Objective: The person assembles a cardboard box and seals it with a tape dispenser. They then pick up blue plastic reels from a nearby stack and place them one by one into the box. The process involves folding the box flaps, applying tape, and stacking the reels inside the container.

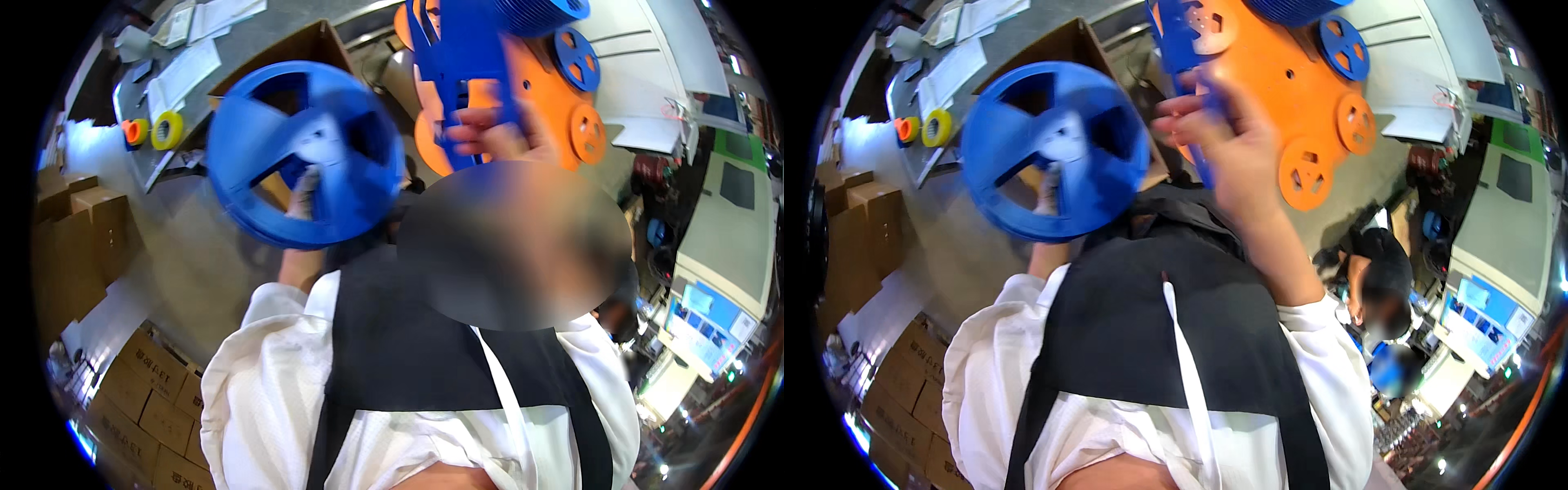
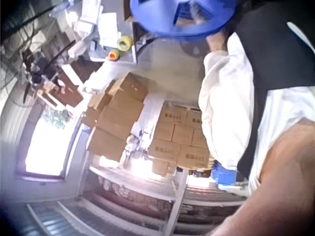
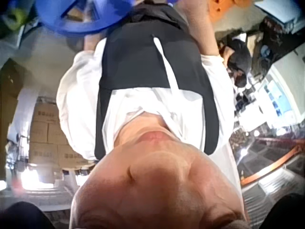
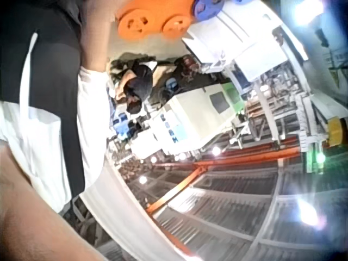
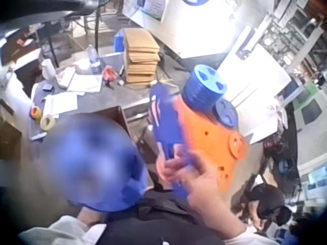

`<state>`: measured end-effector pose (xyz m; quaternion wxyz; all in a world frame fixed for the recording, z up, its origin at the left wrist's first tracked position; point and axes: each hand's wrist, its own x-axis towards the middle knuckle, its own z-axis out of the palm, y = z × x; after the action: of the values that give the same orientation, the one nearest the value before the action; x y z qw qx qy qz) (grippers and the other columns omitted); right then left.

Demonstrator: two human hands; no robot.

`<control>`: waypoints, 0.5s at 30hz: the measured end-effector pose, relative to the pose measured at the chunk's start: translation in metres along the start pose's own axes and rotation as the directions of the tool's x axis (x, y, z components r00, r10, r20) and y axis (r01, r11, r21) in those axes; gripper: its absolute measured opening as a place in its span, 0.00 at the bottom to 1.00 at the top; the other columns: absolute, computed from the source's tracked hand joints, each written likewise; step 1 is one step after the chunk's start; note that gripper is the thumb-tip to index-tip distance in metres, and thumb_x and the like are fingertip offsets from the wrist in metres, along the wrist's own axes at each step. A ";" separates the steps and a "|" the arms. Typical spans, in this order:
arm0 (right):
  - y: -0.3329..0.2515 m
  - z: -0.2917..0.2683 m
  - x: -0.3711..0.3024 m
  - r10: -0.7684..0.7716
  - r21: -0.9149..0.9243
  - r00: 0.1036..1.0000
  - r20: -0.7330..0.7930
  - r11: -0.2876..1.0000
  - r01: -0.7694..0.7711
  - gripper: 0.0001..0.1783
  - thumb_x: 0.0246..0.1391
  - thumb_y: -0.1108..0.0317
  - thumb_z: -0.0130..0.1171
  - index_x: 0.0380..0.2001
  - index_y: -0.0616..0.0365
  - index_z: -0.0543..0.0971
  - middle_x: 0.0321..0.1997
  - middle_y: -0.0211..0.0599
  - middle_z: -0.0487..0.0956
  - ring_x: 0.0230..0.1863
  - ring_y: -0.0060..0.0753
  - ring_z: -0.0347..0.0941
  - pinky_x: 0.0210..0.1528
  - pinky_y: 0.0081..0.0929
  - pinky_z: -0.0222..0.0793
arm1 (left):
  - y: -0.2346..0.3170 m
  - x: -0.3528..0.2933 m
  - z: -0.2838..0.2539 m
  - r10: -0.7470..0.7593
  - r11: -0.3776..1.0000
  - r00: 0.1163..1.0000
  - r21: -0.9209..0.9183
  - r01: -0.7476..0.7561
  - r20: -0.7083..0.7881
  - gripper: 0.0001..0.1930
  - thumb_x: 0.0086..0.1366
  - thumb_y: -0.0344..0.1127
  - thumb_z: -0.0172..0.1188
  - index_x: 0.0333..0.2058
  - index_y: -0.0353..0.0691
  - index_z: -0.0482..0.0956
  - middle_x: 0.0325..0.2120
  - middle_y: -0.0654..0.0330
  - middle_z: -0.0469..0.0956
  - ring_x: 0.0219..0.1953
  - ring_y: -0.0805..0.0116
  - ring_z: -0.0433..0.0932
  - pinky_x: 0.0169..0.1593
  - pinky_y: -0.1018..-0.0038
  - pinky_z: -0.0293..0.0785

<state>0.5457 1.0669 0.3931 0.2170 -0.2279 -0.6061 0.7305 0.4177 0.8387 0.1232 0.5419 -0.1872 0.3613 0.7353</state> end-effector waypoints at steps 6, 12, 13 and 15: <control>0.045 0.093 -0.015 0.088 -0.638 0.800 0.594 0.657 0.401 0.39 0.47 0.67 0.63 0.61 0.67 0.61 0.60 0.61 0.67 0.60 0.58 0.65 0.61 0.38 0.62 | -0.020 -0.009 0.045 -0.103 0.994 0.985 -0.005 0.105 0.139 0.24 0.66 0.47 0.54 0.56 0.40 0.70 0.52 0.53 0.74 0.53 0.56 0.73 0.60 0.62 0.68; 0.057 0.107 -0.021 0.113 -0.539 0.682 0.723 0.709 0.454 0.42 0.46 0.68 0.64 0.62 0.71 0.56 0.64 0.63 0.61 0.60 0.58 0.65 0.59 0.39 0.65 | -0.029 -0.047 0.026 -0.131 0.986 0.985 -0.093 0.141 0.115 0.24 0.66 0.48 0.54 0.55 0.40 0.70 0.52 0.53 0.74 0.53 0.56 0.73 0.60 0.62 0.68; 0.053 0.110 -0.020 0.142 -0.544 0.674 0.725 0.719 0.432 0.43 0.46 0.68 0.64 0.62 0.71 0.56 0.64 0.63 0.61 0.59 0.58 0.65 0.58 0.38 0.66 | -0.032 -0.055 0.023 -0.129 0.985 0.986 -0.104 0.140 0.105 0.24 0.66 0.48 0.54 0.55 0.40 0.70 0.52 0.53 0.74 0.53 0.56 0.73 0.60 0.62 0.68; 0.048 0.115 -0.017 0.201 -0.557 0.661 0.723 0.736 0.385 0.43 0.45 0.68 0.65 0.62 0.71 0.56 0.64 0.63 0.60 0.58 0.58 0.66 0.56 0.38 0.68 | -0.036 -0.065 0.014 -0.131 0.982 0.988 -0.127 0.141 0.083 0.24 0.66 0.48 0.54 0.55 0.40 0.70 0.52 0.53 0.74 0.53 0.56 0.73 0.60 0.62 0.68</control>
<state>0.4886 0.9582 0.3655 -0.1074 0.0628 -0.8711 0.4752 0.4746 0.8114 0.1639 0.5904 -0.2198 0.2775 0.7253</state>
